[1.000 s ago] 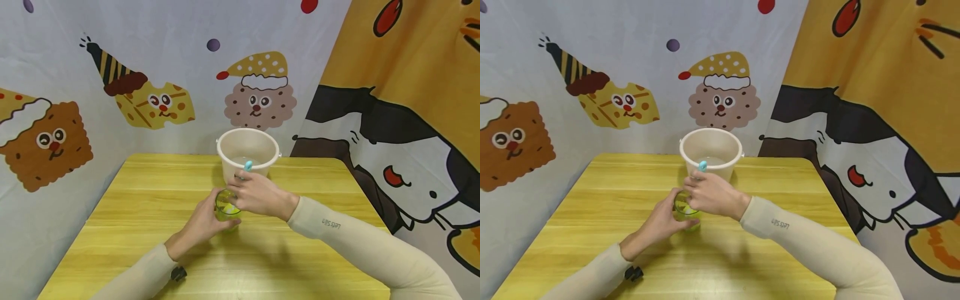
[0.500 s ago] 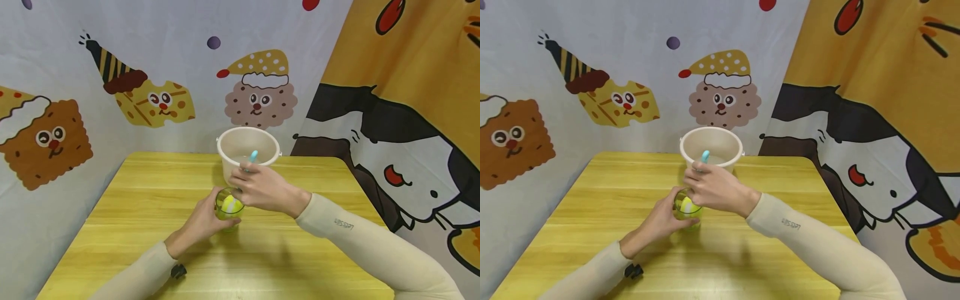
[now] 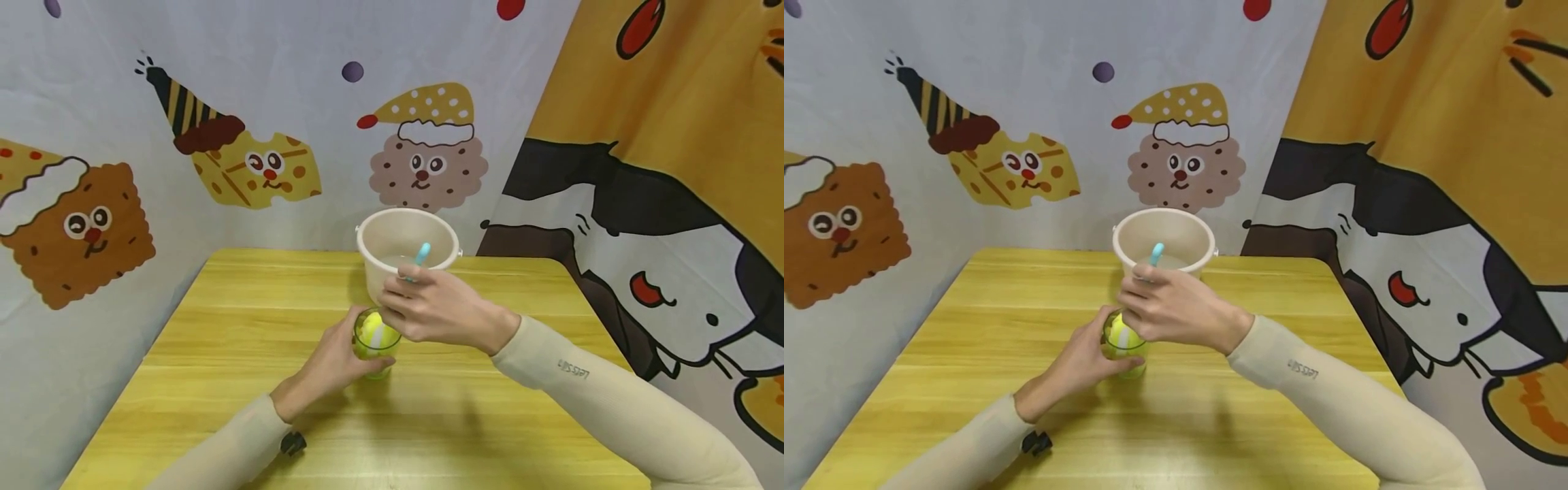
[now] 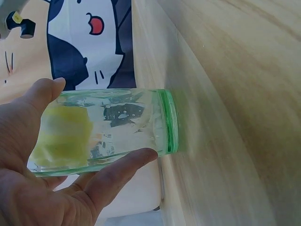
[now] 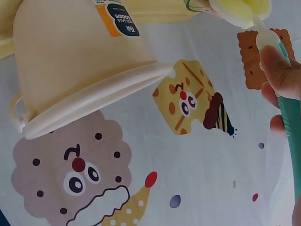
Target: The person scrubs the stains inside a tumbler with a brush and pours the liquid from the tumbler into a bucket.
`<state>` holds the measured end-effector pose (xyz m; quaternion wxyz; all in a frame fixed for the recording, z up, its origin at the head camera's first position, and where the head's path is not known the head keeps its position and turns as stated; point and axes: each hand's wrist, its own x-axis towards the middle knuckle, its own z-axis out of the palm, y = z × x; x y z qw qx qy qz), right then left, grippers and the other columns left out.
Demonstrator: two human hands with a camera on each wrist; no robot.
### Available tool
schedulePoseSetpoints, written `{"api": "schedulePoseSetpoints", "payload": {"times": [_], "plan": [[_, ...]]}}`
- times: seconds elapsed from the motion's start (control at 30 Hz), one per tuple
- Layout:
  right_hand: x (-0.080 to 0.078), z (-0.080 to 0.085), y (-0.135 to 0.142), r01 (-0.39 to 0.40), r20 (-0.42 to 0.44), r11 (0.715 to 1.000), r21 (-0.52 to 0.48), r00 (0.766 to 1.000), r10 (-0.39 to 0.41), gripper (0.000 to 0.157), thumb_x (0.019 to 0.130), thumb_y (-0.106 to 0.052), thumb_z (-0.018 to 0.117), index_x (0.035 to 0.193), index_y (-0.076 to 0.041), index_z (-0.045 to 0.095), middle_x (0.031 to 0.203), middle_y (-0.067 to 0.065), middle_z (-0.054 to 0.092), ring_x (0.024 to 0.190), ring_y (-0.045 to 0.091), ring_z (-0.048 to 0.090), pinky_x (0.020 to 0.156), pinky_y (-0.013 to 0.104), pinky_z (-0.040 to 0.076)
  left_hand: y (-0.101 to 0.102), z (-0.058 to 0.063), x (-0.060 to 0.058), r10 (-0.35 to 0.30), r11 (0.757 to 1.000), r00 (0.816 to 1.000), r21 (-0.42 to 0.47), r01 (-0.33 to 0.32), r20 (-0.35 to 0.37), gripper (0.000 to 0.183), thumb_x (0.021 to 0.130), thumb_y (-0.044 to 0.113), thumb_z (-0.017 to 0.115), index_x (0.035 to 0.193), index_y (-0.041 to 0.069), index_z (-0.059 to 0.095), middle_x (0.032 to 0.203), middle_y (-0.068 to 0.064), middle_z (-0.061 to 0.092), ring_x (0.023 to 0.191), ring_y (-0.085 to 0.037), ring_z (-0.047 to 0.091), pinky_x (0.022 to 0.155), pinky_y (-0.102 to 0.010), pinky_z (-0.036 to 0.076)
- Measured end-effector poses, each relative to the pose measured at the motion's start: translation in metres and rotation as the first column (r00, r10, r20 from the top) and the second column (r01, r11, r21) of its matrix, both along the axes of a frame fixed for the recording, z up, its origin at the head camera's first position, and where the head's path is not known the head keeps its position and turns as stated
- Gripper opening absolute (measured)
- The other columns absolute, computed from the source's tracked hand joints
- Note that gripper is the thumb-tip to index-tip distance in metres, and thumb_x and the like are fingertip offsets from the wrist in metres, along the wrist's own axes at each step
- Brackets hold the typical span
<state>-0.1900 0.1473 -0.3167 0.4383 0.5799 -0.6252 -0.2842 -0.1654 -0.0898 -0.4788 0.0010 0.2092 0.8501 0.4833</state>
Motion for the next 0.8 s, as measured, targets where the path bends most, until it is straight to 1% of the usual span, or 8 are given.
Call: {"api": "schedulePoseSetpoints", "payload": {"times": [0.13,0.27,0.37,0.6,0.73,0.8], "plan": [[-0.001,-0.0001,0.0001,-0.016,-0.01,1.0,0.001,1.0,0.016,0.019,0.095,-0.021,0.094,0.107,-0.028,0.081,0.107,-0.01,0.082,0.103,0.017,0.066,0.11,0.035,0.042,0.0,0.0,0.0008,0.0,1.0,1.0,-0.015,0.0,-0.01,0.09,0.09,0.033,0.105,0.161,0.018,0.052,0.137,-0.002,0.077,0.115,-0.015,0.076,0.095,-0.031,0.067],[-0.0021,-0.0006,0.0,-0.03,-0.009,1.0,-0.003,1.0,0.03,0.02,0.095,-0.023,0.095,0.103,-0.028,0.078,0.107,-0.01,0.083,0.103,0.017,0.066,0.109,0.035,0.041,0.0,-0.0002,0.0004,0.001,0.999,1.0,-0.037,-0.002,-0.024,0.09,0.09,0.031,0.105,0.162,0.017,0.053,0.138,-0.001,0.077,0.117,-0.015,0.076,0.098,-0.032,0.067],[-0.0021,-0.0001,0.0001,-0.031,-0.018,0.999,-0.006,0.999,0.031,0.018,0.095,-0.024,0.094,0.102,-0.028,0.078,0.107,-0.01,0.083,0.103,0.017,0.065,0.109,0.035,0.042,0.0002,0.0003,-0.0002,0.003,0.999,1.0,-0.04,-0.004,-0.025,0.091,0.089,0.03,0.106,0.162,0.018,0.053,0.139,0.0,0.076,0.117,-0.015,0.076,0.099,-0.033,0.068],[-0.0024,0.0031,-0.0011,-0.014,-0.042,1.0,0.005,0.999,0.014,0.017,0.095,-0.026,0.095,0.106,-0.027,0.082,0.11,-0.009,0.084,0.106,0.016,0.065,0.11,0.036,0.04,0.001,0.0007,0.0005,0.014,0.999,0.999,-0.028,-0.015,-0.032,0.091,0.088,0.03,0.106,0.161,0.016,0.054,0.139,-0.002,0.077,0.119,-0.016,0.076,0.101,-0.037,0.068],[-0.0042,0.0046,-0.0024,-0.011,-0.029,1.0,0.005,1.0,0.011,0.014,0.096,-0.026,0.092,0.1,-0.027,0.078,0.106,-0.008,0.081,0.104,0.017,0.063,0.109,0.036,0.039,0.0009,0.0007,0.001,0.014,1.0,1.0,-0.026,-0.015,-0.013,0.091,0.088,0.03,0.107,0.161,0.017,0.054,0.139,0.0,0.077,0.119,-0.015,0.075,0.103,-0.037,0.067],[-0.0055,0.0053,-0.0034,-0.008,-0.021,1.0,0.006,1.0,0.008,0.015,0.097,-0.027,0.091,0.096,-0.027,0.076,0.105,-0.008,0.08,0.103,0.017,0.061,0.108,0.036,0.038,0.0011,0.0008,0.0006,0.015,0.999,1.0,-0.033,-0.015,-0.018,0.092,0.088,0.03,0.107,0.162,0.018,0.054,0.138,0.0,0.077,0.119,-0.015,0.075,0.103,-0.037,0.067]]}}
